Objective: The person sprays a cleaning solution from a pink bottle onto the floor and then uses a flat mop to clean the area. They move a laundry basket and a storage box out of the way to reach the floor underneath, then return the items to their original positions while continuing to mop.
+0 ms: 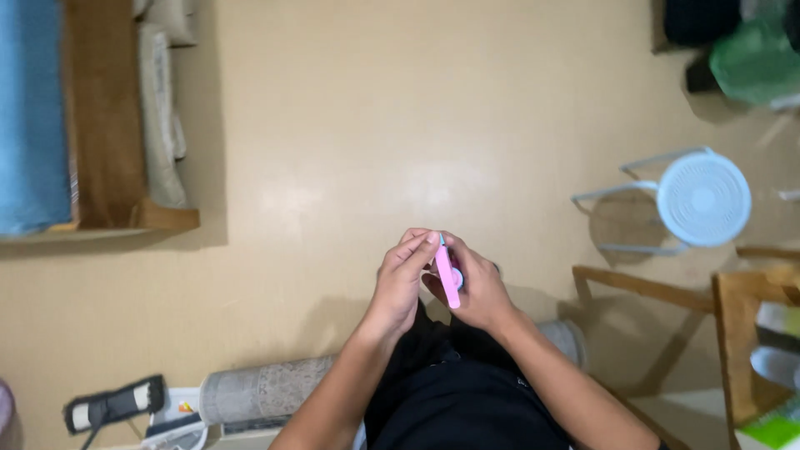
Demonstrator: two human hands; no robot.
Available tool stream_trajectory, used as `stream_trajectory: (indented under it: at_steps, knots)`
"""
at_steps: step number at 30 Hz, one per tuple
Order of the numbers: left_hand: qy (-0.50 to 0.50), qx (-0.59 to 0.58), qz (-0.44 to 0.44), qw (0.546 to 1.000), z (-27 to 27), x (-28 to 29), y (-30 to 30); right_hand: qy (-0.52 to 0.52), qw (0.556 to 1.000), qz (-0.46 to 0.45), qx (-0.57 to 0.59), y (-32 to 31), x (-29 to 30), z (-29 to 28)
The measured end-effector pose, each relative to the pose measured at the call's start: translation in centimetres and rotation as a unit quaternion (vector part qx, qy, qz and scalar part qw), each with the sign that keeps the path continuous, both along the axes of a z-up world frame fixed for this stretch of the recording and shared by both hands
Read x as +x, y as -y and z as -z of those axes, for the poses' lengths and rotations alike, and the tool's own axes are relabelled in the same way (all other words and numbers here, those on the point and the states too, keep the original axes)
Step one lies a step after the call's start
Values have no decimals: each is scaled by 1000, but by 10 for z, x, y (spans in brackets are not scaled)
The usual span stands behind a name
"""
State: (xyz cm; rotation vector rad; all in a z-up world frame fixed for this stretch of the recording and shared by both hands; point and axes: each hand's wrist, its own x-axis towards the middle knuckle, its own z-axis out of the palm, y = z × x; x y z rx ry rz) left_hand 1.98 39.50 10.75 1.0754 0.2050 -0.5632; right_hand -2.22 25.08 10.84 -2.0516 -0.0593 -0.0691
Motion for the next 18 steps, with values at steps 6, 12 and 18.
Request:
stream_trajectory:
  at_steps: [6, 12, 18]
  knots:
    - [1, -10, 16, 1000, -27, 23, -62, -87, 992, -89, 20, -47, 32, -10]
    - [23, -23, -101, 994, -26, 42, -91, -94, 977, -178, 72, -76, 79, -13]
    - [-27, -13, -252, 967, -53, 75, -102, -119, 941, -309, 70, -102, 150, -7]
